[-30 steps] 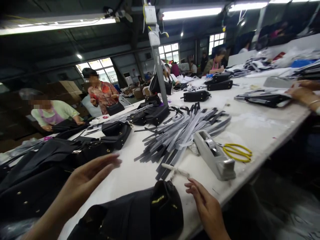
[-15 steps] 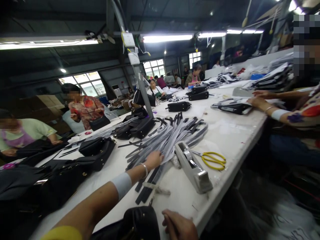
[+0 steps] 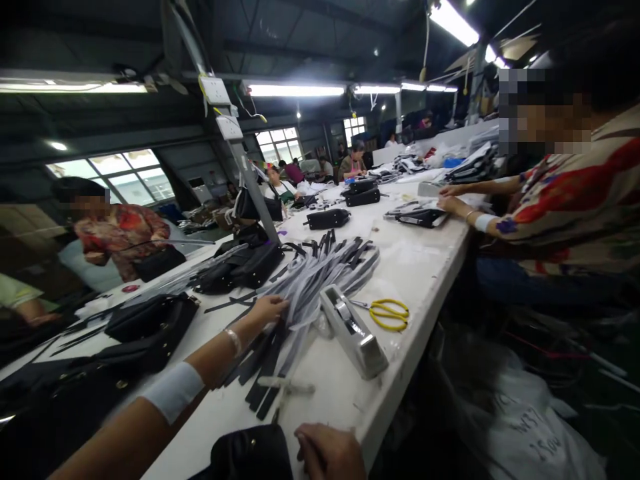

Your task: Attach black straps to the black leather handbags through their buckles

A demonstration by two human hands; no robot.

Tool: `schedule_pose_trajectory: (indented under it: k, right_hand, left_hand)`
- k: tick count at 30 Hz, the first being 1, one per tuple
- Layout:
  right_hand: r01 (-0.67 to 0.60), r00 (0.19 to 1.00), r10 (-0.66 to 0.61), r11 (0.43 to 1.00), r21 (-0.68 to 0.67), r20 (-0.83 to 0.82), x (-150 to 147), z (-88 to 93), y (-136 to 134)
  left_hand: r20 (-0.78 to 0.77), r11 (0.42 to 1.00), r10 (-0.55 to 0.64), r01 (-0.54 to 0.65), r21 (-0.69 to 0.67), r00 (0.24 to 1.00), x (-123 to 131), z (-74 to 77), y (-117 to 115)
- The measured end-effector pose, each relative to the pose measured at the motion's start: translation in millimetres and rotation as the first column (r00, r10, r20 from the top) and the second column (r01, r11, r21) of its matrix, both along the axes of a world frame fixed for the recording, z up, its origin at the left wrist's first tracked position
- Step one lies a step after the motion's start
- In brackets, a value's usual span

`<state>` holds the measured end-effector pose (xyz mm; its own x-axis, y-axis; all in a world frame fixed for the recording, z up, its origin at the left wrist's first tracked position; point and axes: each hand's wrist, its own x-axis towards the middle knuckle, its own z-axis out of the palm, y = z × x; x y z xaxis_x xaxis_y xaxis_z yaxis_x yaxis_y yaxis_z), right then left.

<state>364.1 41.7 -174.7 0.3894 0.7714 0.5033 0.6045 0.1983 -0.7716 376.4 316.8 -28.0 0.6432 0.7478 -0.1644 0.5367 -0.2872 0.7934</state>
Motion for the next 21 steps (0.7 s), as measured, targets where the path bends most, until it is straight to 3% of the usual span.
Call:
schedule_pose_trajectory:
  k: [5,7,9,10,12,14,16,19,21]
  right_hand:
    - [-0.064,0.991,0.056,0.996,-0.061,-0.12,-1,13.7,-5]
    - [-0.105,0.96,0.072,0.988,-0.112,-0.269,2,21.3,-7]
    - [-0.134,0.875,0.056,0.982,-0.13,-0.482,5,33.8,-10]
    - [-0.136,0.801,0.042,0.984,-0.113,-0.597,6,42.9,-11]
    - [-0.153,0.578,0.046,0.987,-0.053,-0.815,6,67.6,-16]
    - [-0.231,0.304,0.115,0.972,0.044,-0.946,-1,99.2,-23]
    - [-0.347,0.077,0.215,0.921,0.176,-0.974,-12,132.6,-29]
    - [-0.411,-0.141,0.285,0.854,0.318,-0.948,-34,173.0,-36]
    - [-0.37,-0.206,0.263,0.871,0.324,-0.942,-47,188.7,-38]
  left_hand:
    - [0.373,0.997,0.07,-0.051,-0.063,0.925,-37,68.8,-5]
    - [0.5,0.997,0.077,-0.063,-0.046,0.863,-58,98.6,-15]
    - [0.592,0.997,0.069,-0.074,-0.016,0.803,-87,127.0,-32]
    - [0.621,0.997,0.056,-0.074,0.004,0.782,-104,139.9,-44]
    - [0.641,0.996,0.012,-0.065,0.06,0.767,-145,161.7,-78]
    - [0.57,0.981,-0.079,-0.039,0.192,0.818,-192,177.1,-121]
    - [0.417,0.939,-0.148,-0.005,0.344,0.897,-241,185.1,-167]
    - [0.191,0.859,-0.227,0.104,0.502,0.955,-313,179.8,-228]
    - [0.097,0.834,-0.238,0.152,0.531,0.966,-357,161.7,-257]
